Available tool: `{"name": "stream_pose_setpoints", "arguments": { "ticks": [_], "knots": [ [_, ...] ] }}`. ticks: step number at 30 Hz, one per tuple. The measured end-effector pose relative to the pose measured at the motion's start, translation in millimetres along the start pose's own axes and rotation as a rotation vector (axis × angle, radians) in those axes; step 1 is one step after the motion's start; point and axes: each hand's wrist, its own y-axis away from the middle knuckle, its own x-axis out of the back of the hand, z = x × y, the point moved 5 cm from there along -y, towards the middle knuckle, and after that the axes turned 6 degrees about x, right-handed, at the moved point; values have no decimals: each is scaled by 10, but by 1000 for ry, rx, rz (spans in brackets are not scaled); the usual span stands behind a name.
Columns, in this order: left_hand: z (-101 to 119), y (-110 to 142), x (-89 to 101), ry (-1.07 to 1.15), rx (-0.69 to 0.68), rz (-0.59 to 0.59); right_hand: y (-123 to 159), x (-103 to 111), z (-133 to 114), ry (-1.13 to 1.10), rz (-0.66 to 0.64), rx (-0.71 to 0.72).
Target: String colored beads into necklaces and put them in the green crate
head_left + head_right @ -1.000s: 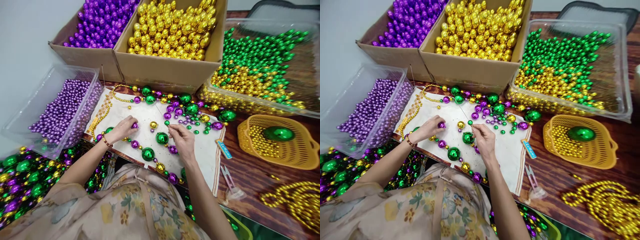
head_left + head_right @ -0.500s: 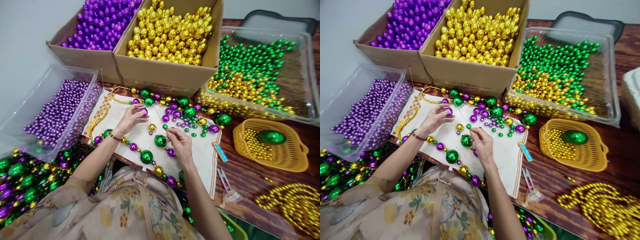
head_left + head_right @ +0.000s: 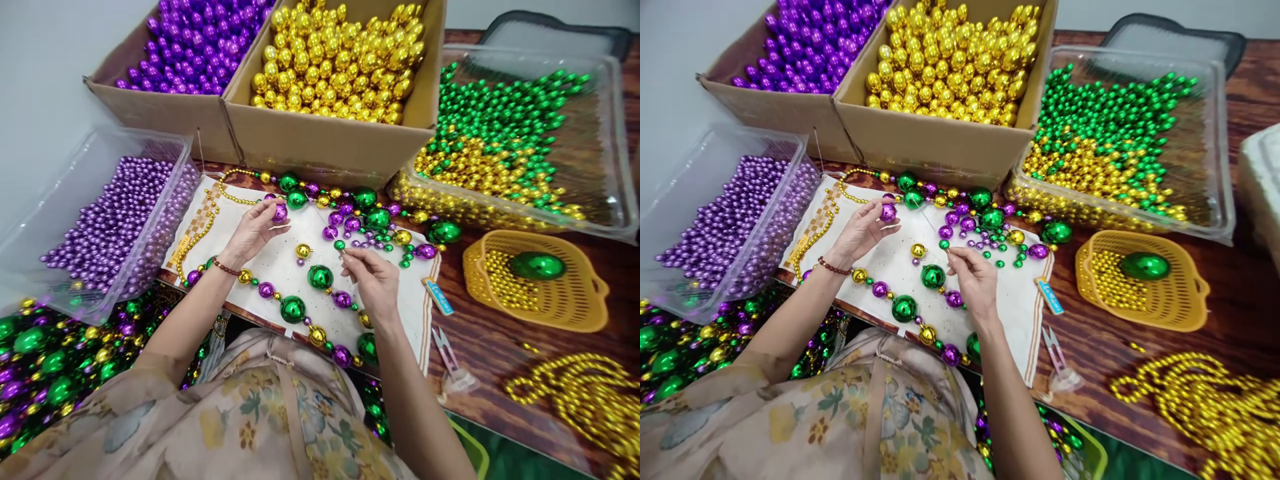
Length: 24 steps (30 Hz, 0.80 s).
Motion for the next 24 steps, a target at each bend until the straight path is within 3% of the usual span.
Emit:
{"name": "stream_pose_setpoints", "arguments": {
  "ticks": [6, 8, 12, 15, 19, 24],
  "knots": [
    [-172, -20, 58, -137, -4, 3, -223, -58, -282, -83, -17, 60],
    [-223, -19, 114, -384, -41, 43, -300, -148, -364, -115, -60, 72],
    [-278, 35, 161, -1096, -237, 72, -430, -311, -451, -159, -119, 80],
    [-353, 70, 187, -1405, -302, 63, -525, -395, -504, -168, -138, 86],
    [-453, 72, 227, -1561, -301, 34, -667, -539, -600, -223, -206, 94],
    [-474, 71, 272, -1528, -318, 32, -788, -755, -692, -268, -292, 81]
  ]
}}
